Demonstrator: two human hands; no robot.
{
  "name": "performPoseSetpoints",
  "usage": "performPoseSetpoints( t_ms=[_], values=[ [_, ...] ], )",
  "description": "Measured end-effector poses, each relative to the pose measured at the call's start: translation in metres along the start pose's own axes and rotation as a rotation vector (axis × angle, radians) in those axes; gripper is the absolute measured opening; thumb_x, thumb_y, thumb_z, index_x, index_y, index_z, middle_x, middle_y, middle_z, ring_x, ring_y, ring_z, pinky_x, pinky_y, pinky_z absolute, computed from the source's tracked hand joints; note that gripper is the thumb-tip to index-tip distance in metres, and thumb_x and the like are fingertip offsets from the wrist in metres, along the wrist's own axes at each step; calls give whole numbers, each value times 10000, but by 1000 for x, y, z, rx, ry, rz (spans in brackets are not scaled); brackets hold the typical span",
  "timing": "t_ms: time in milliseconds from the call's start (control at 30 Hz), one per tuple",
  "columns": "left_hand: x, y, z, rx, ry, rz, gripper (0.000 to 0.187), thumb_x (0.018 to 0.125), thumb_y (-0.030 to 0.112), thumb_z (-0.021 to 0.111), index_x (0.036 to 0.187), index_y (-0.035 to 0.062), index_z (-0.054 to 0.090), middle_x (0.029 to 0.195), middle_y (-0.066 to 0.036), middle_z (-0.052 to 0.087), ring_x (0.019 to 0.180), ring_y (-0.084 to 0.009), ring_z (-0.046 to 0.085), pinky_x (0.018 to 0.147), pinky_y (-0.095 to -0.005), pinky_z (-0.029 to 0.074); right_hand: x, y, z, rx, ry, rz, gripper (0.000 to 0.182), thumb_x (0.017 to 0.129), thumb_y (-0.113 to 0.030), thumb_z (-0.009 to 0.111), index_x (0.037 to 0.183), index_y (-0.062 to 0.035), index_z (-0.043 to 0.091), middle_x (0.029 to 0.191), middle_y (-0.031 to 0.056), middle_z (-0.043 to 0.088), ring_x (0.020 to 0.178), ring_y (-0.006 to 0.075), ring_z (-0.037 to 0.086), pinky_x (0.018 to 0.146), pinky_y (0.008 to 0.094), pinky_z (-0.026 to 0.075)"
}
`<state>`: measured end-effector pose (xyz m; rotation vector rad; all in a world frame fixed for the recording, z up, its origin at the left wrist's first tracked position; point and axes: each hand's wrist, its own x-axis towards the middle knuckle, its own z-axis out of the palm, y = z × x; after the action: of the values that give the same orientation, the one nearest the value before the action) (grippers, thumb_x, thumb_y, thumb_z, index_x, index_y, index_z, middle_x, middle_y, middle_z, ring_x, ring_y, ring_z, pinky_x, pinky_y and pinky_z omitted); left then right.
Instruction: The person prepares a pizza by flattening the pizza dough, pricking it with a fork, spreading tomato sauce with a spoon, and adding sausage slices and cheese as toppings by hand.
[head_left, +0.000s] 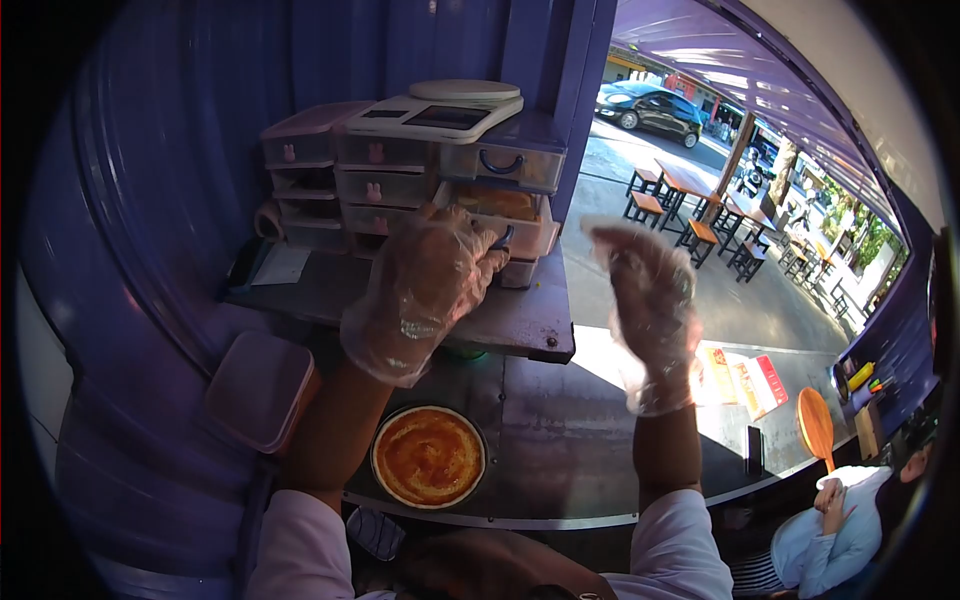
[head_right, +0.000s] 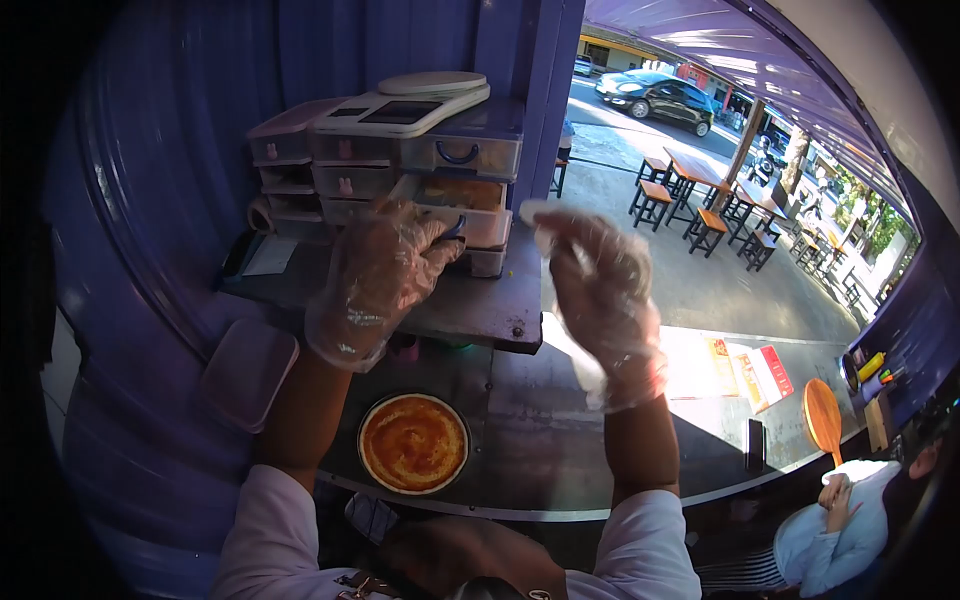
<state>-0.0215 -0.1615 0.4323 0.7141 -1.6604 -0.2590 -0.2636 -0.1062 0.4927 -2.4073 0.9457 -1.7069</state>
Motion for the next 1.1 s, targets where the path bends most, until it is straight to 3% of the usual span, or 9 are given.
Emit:
performPoseSetpoints(
  t_ms=[367, 467, 533, 600, 867, 967, 1000, 1033, 1100],
  values=[
    [-37, 104, -15, 944, -41, 150, 206, 826, 140, 692, 1029, 115, 671, 962, -52, 673, 962, -236, 654, 926, -407, 500, 111, -9, 69, -532, -1020, -116, 288, 1031, -261, 492, 1239, -96, 605, 1016, 163, 718, 936, 315, 698, 864, 439, 551],
    [-51, 104, -11, 956, -25, 236, 245, 798, 124, 683, 1038, 80, 656, 1020, -56, 659, 1041, -222, 620, 990, -424, 455, 101, 71, 113, -423, -852, -710, 166, 978, -115, 541, 1072, 11, 596, 842, 114, 642, 850, 185, 659, 746, 356, 540],
    [-57, 98, -10, 953, -73, 234, 287, 794, 139, 684, 1062, 46, 639, 1063, -67, 639, 1097, -206, 587, 996, -409, 449, 113, 37, 112, -633, -1057, -733, 140, 919, -113, 581, 1014, -54, 665, 946, 117, 676, 920, 265, 660, 796, 384, 534],
    [-50, 108, -23, 884, -169, 237, 319, 828, 130, 649, 1126, 28, 604, 1080, -77, 614, 1107, -189, 573, 994, -358, 456, 119, 25, 110, -419, -1031, -143, 210, 926, -237, 593, 1042, -90, 689, 1060, 146, 686, 1065, 315, 645, 920, 404, 515],
    [-62, 73, -5, 1310, -36, 335, 276, 834, 151, 619, 1093, 56, 611, 1169, -68, 629, 1130, -200, 586, 1000, -303, 469, 109, -14, 84, -462, -1021, -300, 243, 886, -190, 612, 1089, -58, 640, 1068, 208, 668, 1094, 399, 604, 944, 490, 471],
    [-78, 53, 5, 4041, -159, 419, 309, 1003, 131, 459, 1268, -12, 530, 1292, -144, 586, 1300, -264, 515, 1158, -334, 399, 115, -22, 72, -275, -1064, -456, 241, 845, -120, 649, 1072, -42, 636, 1012, 196, 682, 1058, 398, 622, 912, 477, 490],
    [-65, 110, -16, 3771, -928, 1343, 388, 1081, 202, 338, 1377, -20, 456, 1378, -167, 535, 1328, -284, 500, 1194, -351, 371, 110, -23, 73, -311, -1059, -351, 196, 826, -82, 671, 1017, -36, 681, 986, 156, 705, 1005, 384, 642, 876, 446, 516],
    [-69, 98, -13, 3777, -950, 1327, 388, 1081, 202, 338, 1377, -20, 456, 1378, -167, 535, 1328, -284, 500, 1194, -351, 371, 108, -25, 71, -306, -1062, -363, 196, 826, -82, 671, 1017, -36, 681, 986, 156, 705, 1005, 384, 642, 876, 446, 516],
    [-74, 88, -9, 3873, 265, 135, 408, 1096, 231, 326, 1411, -2, 438, 1424, -151, 510, 1306, -262, 530, 1189, -350, 386, 108, -32, 67, -283, -1132, -315, 190, 833, -88, 666, 1015, -40, 688, 996, 152, 707, 1000, 370, 647, 876, 437, 516]
  ],
)
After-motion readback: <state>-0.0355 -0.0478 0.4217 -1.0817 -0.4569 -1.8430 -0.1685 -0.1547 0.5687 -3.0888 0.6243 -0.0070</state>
